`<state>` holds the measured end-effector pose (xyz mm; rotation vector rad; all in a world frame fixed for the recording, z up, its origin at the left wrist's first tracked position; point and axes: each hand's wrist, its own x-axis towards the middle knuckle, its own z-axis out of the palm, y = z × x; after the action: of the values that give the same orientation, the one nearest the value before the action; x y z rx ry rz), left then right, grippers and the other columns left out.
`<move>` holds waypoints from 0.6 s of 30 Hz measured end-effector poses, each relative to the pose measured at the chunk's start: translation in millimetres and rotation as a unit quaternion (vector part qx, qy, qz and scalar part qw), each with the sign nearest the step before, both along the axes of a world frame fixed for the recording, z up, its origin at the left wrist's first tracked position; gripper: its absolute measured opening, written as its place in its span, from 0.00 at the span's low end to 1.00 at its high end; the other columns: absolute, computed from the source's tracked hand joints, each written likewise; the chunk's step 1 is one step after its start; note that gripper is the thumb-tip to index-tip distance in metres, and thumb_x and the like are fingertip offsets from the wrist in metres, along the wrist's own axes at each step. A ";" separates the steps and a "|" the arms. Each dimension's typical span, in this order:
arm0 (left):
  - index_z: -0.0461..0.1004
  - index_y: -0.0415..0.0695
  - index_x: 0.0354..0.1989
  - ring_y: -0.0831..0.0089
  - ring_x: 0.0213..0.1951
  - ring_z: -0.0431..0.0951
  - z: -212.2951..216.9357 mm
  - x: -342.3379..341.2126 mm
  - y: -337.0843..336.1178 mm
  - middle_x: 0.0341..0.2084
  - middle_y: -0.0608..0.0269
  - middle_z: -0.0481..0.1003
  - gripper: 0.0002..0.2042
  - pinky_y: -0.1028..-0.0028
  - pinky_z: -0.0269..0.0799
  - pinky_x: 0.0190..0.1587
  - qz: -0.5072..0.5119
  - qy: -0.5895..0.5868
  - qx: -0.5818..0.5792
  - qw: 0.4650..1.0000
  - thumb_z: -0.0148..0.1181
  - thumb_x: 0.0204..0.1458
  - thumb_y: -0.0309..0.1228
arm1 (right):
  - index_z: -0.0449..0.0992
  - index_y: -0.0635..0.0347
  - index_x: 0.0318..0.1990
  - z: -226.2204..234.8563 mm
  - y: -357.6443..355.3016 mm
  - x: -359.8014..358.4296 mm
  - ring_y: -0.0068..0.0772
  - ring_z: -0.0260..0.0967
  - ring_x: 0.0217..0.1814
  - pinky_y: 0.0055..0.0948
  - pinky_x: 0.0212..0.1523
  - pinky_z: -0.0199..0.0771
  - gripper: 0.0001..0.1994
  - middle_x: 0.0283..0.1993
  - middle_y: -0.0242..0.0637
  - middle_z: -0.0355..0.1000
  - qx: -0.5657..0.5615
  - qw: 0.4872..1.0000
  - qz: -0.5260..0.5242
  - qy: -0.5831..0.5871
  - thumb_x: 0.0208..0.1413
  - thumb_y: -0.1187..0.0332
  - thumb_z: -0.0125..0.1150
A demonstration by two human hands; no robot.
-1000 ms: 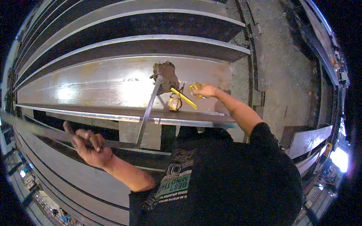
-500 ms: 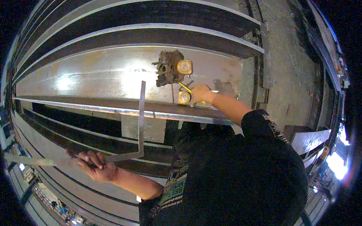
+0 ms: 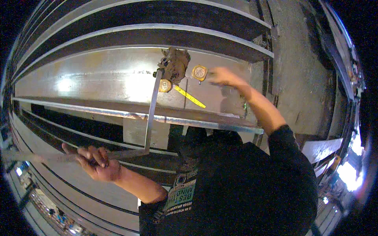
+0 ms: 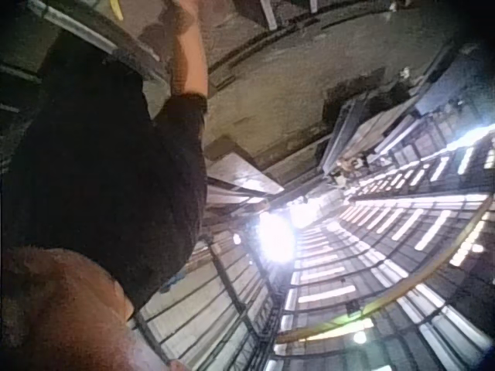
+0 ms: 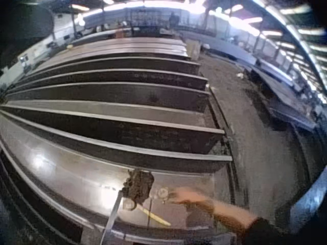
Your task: The person measures and marks metal sheets using a tape measure, ruler, and white marker. They consult printed documents on the table, then draw lines and write numbers on the metal surface to prepare for cutting or assembly.
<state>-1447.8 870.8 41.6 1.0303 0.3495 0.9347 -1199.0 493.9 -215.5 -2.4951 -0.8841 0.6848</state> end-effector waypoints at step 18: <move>0.50 0.45 0.69 0.88 0.14 0.52 12.4 -38.9 -159.4 0.26 0.70 0.67 0.24 0.87 0.47 0.11 0.059 -0.007 0.007 0.998 0.43 0.66 0.34 | 0.80 0.59 0.46 28.4 -500.3 -421.6 0.51 0.73 0.49 0.45 0.51 0.71 0.18 0.45 0.49 0.77 -0.244 0.827 -0.384 0.330 0.50 0.60 0.61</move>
<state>-1486.7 711.4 54.0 1.0234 0.3965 1.0500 -1620.6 -6.4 -187.1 -2.3854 0.5977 1.4300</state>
